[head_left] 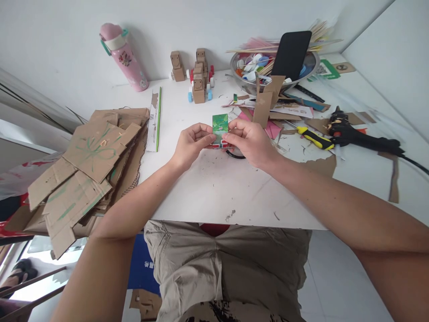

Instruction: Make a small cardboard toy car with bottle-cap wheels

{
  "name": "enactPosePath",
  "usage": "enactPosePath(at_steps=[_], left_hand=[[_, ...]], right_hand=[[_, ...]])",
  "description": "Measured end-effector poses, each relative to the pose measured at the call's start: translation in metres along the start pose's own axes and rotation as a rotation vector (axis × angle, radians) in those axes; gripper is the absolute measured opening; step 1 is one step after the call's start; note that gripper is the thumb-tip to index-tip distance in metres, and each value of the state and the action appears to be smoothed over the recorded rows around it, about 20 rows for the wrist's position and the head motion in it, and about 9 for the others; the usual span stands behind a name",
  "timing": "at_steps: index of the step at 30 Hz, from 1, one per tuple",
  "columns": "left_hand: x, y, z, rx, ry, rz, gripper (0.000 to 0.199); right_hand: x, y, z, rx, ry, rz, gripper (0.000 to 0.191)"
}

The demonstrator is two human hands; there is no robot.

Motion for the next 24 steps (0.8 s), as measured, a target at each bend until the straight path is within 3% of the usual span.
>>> enactPosePath(at_steps=[9, 24], left_hand=[[-0.001, -0.007, 0.004, 0.020, -0.024, -0.053, 0.024], [-0.005, -0.007, 0.004, 0.061, -0.087, -0.063, 0.024]], right_hand=[[0.006, 0.003, 0.001, 0.055, -0.002, 0.077, 0.047], [0.009, -0.008, 0.002, 0.042, -0.050, -0.090, 0.024]])
Point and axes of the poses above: each hand's wrist, its own z-axis away from the middle knuckle, its own y-axis out of the back of the hand, x = y × z, the point moved 8 cm from there along -z, towards the middle knuckle, and after that the axes turned 6 degrees about -y, right-handed, at the moved point
